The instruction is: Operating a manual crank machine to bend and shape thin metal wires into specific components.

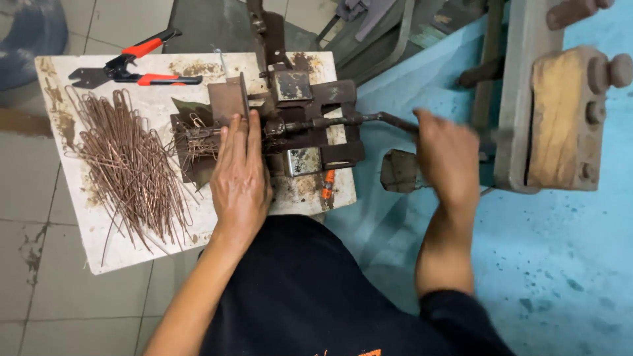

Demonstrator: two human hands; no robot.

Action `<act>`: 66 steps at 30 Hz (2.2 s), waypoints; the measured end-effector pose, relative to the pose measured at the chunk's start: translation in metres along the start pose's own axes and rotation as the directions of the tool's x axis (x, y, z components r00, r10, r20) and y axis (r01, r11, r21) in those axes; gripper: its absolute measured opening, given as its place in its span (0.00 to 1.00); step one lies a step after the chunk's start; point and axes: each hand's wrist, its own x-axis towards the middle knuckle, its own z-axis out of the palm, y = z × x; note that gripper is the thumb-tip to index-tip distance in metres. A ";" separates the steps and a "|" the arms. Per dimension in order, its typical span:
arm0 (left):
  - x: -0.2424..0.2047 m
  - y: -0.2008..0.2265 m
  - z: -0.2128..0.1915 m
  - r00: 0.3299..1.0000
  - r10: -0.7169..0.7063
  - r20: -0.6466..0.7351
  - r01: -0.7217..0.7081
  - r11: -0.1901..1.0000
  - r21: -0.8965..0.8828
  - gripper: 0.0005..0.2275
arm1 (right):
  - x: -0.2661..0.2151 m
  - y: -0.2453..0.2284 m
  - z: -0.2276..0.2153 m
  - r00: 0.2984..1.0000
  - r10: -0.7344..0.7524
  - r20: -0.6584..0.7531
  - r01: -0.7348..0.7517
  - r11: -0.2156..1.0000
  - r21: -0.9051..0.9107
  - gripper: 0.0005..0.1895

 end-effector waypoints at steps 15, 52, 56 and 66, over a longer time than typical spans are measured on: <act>0.007 0.010 -0.019 0.993 -0.035 0.110 0.031 0.999 0.037 0.36 | -0.004 -0.093 0.194 0.712 0.616 0.336 -0.211 -0.269 0.940 0.18; -0.001 -0.002 -0.004 0.994 0.094 -0.057 -0.095 0.995 -0.021 0.42 | 0.111 0.060 -0.013 0.926 -0.107 0.361 0.097 0.994 0.047 0.13; 0.002 0.000 -0.008 0.994 0.100 -0.044 -0.101 0.995 -0.016 0.42 | 0.114 0.061 -0.014 0.932 -0.195 0.306 0.182 0.981 0.070 0.14; -0.001 -0.005 -0.001 1.000 0.027 0.012 -0.027 0.999 -0.036 0.45 | -0.055 -0.026 0.033 0.929 0.346 -0.131 -0.310 0.921 0.236 0.29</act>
